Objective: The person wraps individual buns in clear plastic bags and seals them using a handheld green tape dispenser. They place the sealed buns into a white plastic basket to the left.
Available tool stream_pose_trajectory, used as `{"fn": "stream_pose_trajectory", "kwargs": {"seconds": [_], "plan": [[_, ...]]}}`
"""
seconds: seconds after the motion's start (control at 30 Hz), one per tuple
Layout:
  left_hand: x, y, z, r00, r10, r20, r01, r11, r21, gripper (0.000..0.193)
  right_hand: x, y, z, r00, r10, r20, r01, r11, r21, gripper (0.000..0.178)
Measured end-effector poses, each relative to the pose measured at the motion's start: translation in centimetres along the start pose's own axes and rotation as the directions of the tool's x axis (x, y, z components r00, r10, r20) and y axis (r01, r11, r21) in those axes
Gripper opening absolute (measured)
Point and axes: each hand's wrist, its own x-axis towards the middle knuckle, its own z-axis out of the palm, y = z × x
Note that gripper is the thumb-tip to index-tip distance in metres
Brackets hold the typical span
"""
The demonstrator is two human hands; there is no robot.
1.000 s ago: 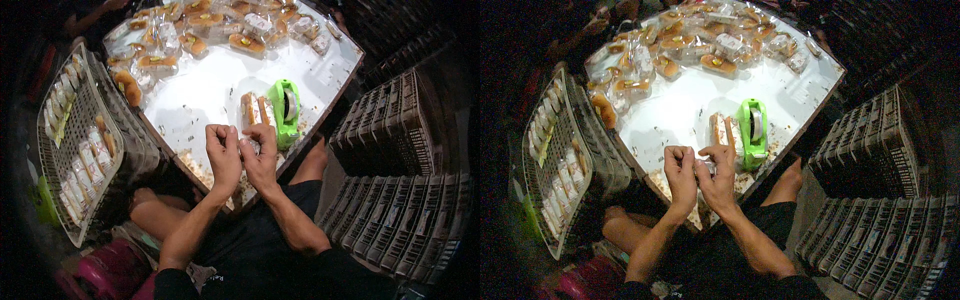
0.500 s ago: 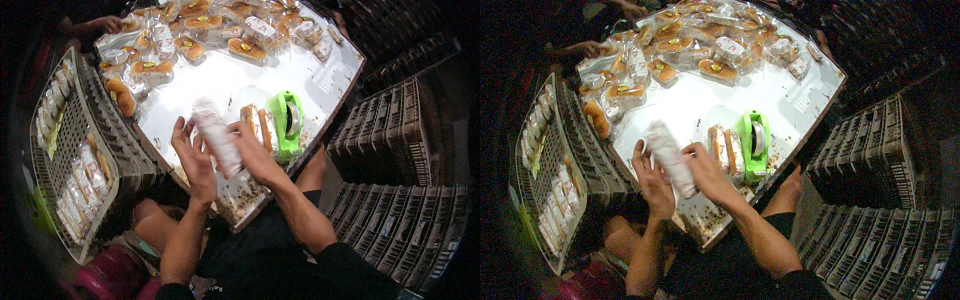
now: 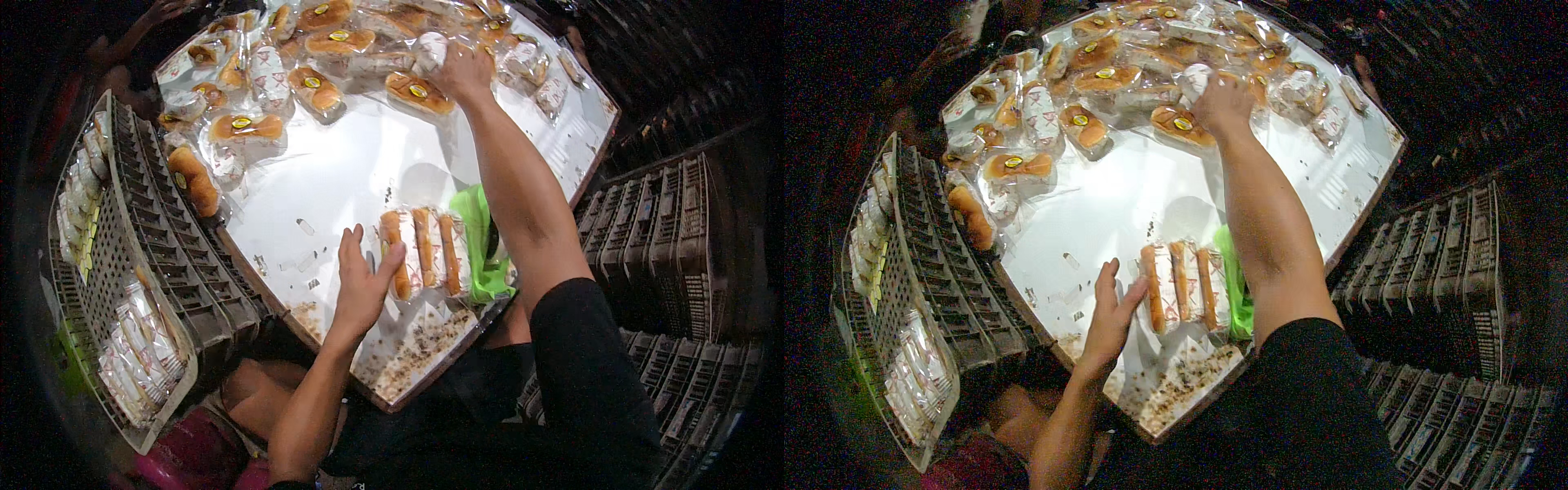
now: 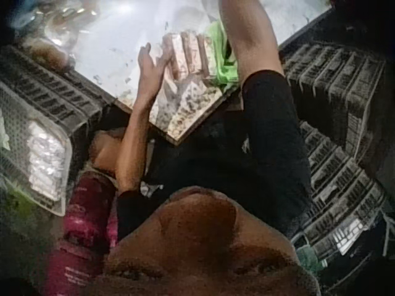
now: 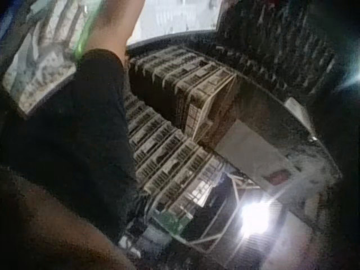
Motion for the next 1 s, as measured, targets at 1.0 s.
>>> {"fn": "stream_pose_trajectory", "kwargs": {"seconds": [1.0], "plan": [[-11.5, 7.0, -2.0, 0.708, 0.572, -0.413, -0.656, 0.750, -0.086, 0.025, -37.6, -3.5, -19.9, 0.993, 0.096, -0.073, 0.063, 0.105, 0.992, 0.010]]}}
